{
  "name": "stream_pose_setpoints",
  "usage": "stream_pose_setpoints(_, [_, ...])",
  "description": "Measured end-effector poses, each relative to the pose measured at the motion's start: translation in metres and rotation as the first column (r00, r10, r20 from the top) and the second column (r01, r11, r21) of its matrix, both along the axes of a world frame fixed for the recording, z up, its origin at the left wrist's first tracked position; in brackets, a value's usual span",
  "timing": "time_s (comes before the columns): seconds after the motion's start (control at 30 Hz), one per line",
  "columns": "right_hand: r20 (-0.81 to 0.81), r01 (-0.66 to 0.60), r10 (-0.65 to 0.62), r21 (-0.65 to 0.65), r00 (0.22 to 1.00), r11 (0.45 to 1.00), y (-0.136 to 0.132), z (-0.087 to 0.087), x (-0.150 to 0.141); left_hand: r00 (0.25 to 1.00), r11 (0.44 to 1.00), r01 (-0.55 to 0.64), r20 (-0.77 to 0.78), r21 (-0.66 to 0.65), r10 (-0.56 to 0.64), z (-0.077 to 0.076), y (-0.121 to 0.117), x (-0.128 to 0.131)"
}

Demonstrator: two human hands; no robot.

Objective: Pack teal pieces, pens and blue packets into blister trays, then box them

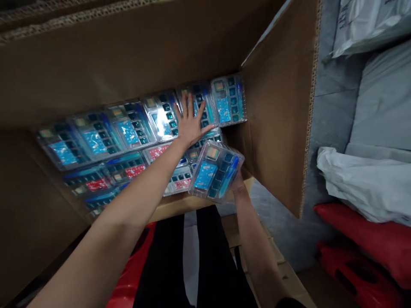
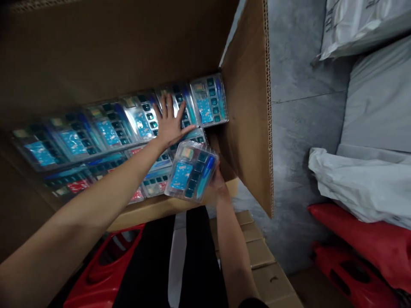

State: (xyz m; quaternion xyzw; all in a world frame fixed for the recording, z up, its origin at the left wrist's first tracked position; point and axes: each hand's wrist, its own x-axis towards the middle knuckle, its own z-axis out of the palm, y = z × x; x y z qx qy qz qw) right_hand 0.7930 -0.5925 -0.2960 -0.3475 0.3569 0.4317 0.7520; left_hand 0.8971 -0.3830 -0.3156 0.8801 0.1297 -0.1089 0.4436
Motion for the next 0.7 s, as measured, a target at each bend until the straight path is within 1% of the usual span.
stream_pose_setpoints(0.07, [-0.003,0.001,-0.002,-0.006,1.000,1.000,0.006,0.007,0.003,0.996,0.995,-0.084,0.022,-0.046,0.085,0.012,0.001,-0.005])
stream_pose_setpoints(0.13, [-0.015,0.000,0.000,0.001,1.000,1.000,0.011,0.015,0.006,0.977,0.967,-0.208,0.006,-0.150,0.212,0.032,0.006,-0.022])
stream_pose_setpoints(0.2, [-0.026,-0.006,0.007,0.021,1.000,1.000,0.016,0.021,0.007,0.945,0.897,-0.327,-0.109,-0.297,0.309,0.057,0.014,-0.052])
stream_pose_setpoints(0.23, [-0.031,-0.010,0.011,0.034,0.999,0.999,0.020,0.023,0.007,0.925,0.853,-0.376,-0.191,-0.361,0.327,0.070,0.018,-0.070])
stream_pose_setpoints(0.27, [-0.035,-0.014,0.015,0.047,0.999,0.999,0.024,0.025,0.007,0.914,0.834,-0.393,-0.259,-0.388,0.311,0.083,0.022,-0.090])
stream_pose_setpoints(0.33, [-0.049,-0.028,0.032,0.072,0.998,0.997,0.035,0.027,0.004,0.891,0.819,-0.423,-0.342,-0.387,0.299,0.103,0.028,-0.127])
stream_pose_setpoints(0.37, [-0.062,-0.043,0.048,0.077,0.997,0.996,0.042,0.027,0.002,0.877,0.813,-0.444,-0.367,-0.376,0.309,0.111,0.032,-0.143])
stream_pose_setpoints(0.43, [-0.097,-0.086,0.092,0.065,0.991,0.994,0.059,0.027,-0.004,0.844,0.784,-0.508,-0.389,-0.356,0.370,0.121,0.041,-0.167])
stream_pose_setpoints(0.5, [-0.129,-0.159,0.163,0.037,0.978,0.987,0.076,0.027,-0.009,0.795,0.732,-0.590,-0.404,-0.340,0.453,0.126,0.054,-0.182])
stream_pose_setpoints(0.53, [-0.139,-0.201,0.203,0.029,0.969,0.979,0.085,0.028,-0.012,0.760,0.694,-0.637,-0.426,-0.337,0.491,0.129,0.063,-0.189])
stream_pose_setpoints(0.57, [-0.142,-0.241,0.243,0.030,0.960,0.970,0.094,0.028,-0.014,0.719,0.644,-0.685,-0.462,-0.341,0.520,0.131,0.072,-0.195])
stream_pose_setpoints(0.63, [-0.145,-0.311,0.315,0.051,0.938,0.949,0.110,0.028,-0.020,0.625,0.501,-0.779,-0.534,-0.378,0.569,0.135,0.090,-0.210])
stream_pose_setpoints(0.7, [-0.149,-0.367,0.376,0.087,0.915,0.926,0.127,0.027,-0.028,0.552,0.359,-0.832,-0.568,-0.423,0.610,0.139,0.105,-0.227])
